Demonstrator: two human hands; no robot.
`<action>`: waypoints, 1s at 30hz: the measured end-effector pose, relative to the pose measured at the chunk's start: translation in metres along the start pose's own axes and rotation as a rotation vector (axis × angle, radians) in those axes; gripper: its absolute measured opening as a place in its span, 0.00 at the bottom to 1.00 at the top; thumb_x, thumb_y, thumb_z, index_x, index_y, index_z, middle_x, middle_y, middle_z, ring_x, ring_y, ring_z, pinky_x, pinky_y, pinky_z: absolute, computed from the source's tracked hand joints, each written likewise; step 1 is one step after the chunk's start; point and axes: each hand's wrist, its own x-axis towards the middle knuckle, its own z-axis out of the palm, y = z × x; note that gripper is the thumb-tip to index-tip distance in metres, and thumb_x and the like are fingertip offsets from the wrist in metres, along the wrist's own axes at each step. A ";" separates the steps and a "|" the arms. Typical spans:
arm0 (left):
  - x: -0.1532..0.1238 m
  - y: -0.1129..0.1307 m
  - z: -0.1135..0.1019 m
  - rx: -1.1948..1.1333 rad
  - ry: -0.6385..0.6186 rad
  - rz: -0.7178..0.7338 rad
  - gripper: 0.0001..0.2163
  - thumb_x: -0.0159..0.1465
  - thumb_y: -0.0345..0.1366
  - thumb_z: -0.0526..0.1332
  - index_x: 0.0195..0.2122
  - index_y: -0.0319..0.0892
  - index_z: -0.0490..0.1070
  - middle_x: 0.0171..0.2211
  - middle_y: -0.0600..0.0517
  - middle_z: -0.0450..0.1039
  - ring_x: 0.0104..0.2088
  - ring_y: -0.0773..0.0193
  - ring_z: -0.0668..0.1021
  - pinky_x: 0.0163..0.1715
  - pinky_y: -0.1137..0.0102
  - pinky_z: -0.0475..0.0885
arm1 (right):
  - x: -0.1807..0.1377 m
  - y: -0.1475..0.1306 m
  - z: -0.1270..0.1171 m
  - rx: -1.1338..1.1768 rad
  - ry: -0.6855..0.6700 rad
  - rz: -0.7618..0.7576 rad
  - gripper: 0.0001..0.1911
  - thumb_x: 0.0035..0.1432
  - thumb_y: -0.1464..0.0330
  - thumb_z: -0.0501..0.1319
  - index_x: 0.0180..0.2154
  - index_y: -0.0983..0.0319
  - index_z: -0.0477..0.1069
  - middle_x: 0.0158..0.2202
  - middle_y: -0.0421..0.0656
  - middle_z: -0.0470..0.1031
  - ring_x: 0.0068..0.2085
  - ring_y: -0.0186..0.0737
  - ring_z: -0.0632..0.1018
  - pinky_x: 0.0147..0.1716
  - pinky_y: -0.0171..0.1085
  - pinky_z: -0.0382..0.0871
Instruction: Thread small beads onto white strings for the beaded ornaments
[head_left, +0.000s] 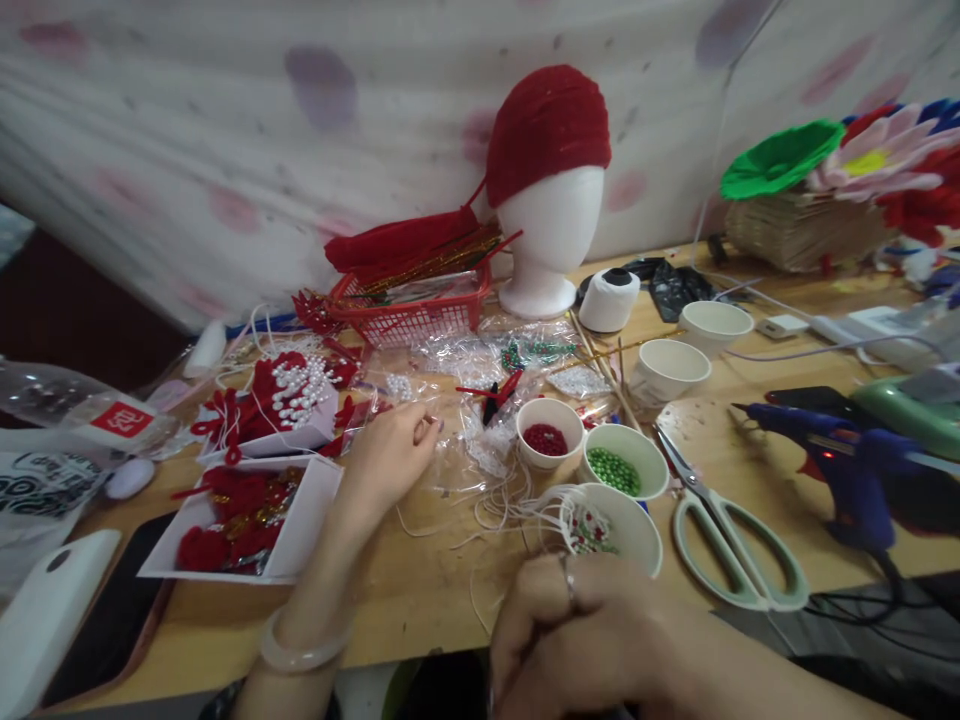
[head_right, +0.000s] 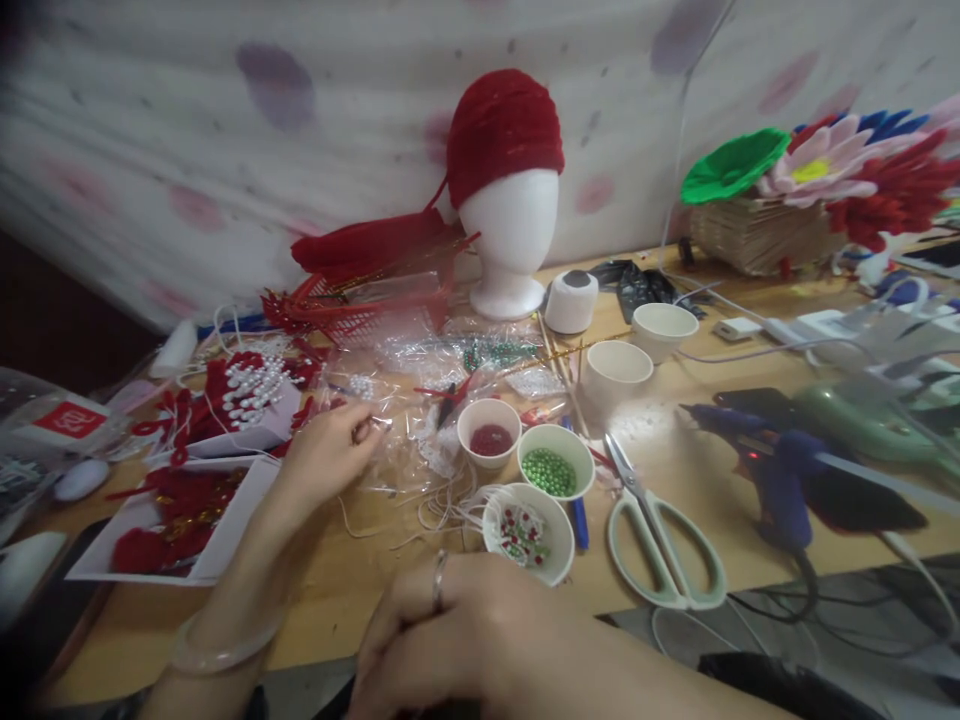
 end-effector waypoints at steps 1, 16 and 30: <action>-0.004 0.002 -0.002 -0.037 0.064 -0.030 0.08 0.65 0.33 0.56 0.33 0.42 0.74 0.25 0.52 0.71 0.28 0.61 0.71 0.29 0.68 0.60 | 0.002 0.000 0.000 0.002 0.118 -0.010 0.06 0.61 0.73 0.64 0.37 0.64 0.81 0.37 0.46 0.81 0.39 0.35 0.81 0.41 0.31 0.75; -0.062 0.082 -0.007 -2.169 -0.562 -0.641 0.10 0.46 0.33 0.79 0.28 0.39 0.81 0.26 0.55 0.78 0.27 0.74 0.77 0.31 0.80 0.73 | 0.019 0.010 0.009 0.210 0.736 0.019 0.08 0.58 0.72 0.64 0.27 0.60 0.78 0.30 0.39 0.78 0.34 0.32 0.78 0.35 0.30 0.72; -0.064 0.080 -0.004 -2.132 -0.583 -0.664 0.07 0.53 0.34 0.76 0.29 0.41 0.79 0.28 0.57 0.78 0.29 0.71 0.79 0.33 0.78 0.73 | 0.020 0.010 0.005 0.317 0.694 0.077 0.08 0.57 0.72 0.62 0.26 0.61 0.75 0.28 0.38 0.75 0.31 0.32 0.76 0.31 0.30 0.70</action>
